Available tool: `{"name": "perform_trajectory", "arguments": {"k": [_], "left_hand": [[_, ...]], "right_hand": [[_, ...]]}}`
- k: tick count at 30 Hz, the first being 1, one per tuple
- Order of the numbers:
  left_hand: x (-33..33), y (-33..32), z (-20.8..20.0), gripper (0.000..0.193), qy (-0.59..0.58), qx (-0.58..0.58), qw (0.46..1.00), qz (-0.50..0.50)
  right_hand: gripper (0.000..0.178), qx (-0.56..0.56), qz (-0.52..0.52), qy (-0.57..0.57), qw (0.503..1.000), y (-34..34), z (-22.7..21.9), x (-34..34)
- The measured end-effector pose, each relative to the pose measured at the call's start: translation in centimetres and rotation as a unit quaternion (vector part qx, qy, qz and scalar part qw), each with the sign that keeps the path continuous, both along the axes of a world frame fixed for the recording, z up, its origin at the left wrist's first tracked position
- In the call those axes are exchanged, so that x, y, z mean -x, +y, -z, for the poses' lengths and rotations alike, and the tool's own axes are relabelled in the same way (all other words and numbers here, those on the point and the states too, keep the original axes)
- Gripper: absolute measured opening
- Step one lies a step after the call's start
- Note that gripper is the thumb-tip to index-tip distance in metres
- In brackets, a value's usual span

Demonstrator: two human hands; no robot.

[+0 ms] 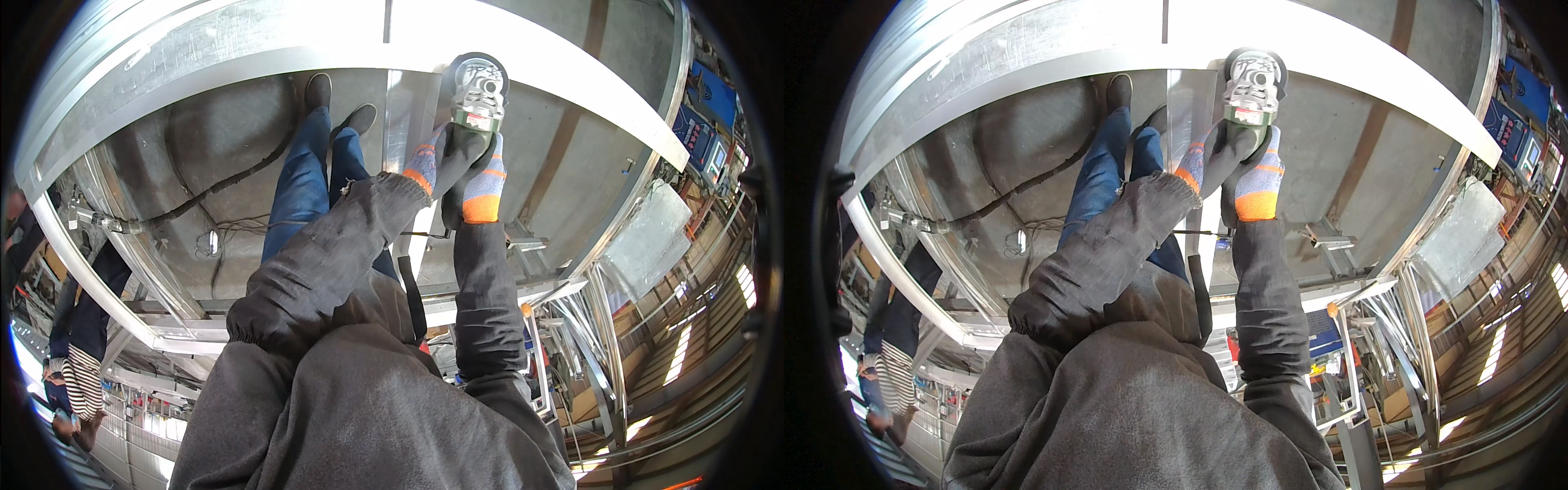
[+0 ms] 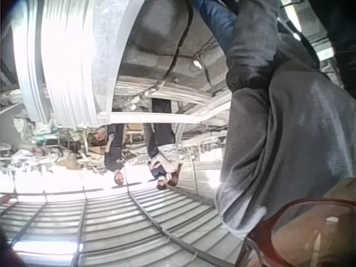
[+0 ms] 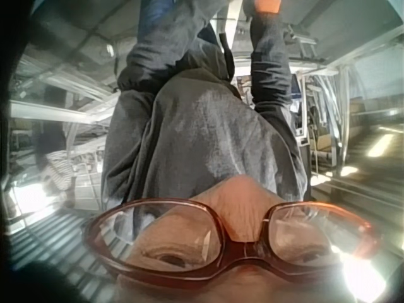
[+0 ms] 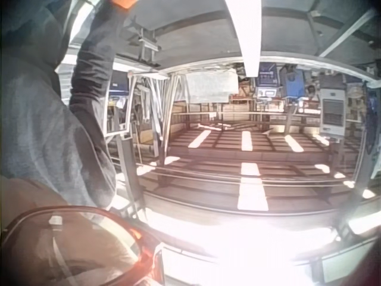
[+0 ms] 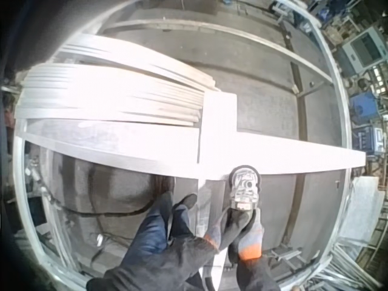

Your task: The person uses an angle grinder to smooth the edges and joints of a large white metal frame. They reposition the frame multiple times to access different sections and continue grinding along seams and corners.

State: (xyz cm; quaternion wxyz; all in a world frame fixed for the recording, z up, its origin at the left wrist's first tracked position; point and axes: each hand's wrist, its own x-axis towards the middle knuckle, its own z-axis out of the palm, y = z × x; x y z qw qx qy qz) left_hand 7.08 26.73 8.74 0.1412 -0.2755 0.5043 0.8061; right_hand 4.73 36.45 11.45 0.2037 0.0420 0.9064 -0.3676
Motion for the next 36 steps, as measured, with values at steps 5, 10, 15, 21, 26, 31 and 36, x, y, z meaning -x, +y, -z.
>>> {"name": "perform_trajectory", "arguments": {"k": [5,10,15,21,26,31,36], "left_hand": [[-0.3,0.2,0.4,0.042,-0.012,0.029,0.999,0.025],[-0.5,0.5,1.3,0.044,0.004,0.012,1.0,0.029],[-0.8,0.8,1.4,0.044,0.029,0.002,0.999,-0.013],[-0.4,1.1,1.3,0.046,-0.008,-0.006,1.0,-0.014],[-0.8,1.0,1.1,0.046,0.002,-0.022,0.999,-0.026],[0.4,0.4,0.7,0.05,0.002,0.06,0.998,0.032],[2.9,0.0,0.4,0.056,0.041,0.156,0.972,0.17]], "right_hand": [[0.05,-0.008,-0.009,-0.005,1.0,-0.3,-0.3,0.1],[0.055,0.018,0.025,-0.001,1.0,0.1,-0.1,-0.2],[0.056,0.002,0.021,-0.021,1.0,0.2,0.0,-0.3],[0.052,-0.01,-0.004,0.003,1.0,0.4,0.2,-0.4],[0.054,0.013,0.02,0.0,1.0,1.3,1.9,-0.8],[0.057,0.034,0.052,-0.006,0.998,1.7,2.1,-0.2],[0.06,-0.11,0.027,0.037,0.993,1.2,-0.4,1.3]]}}
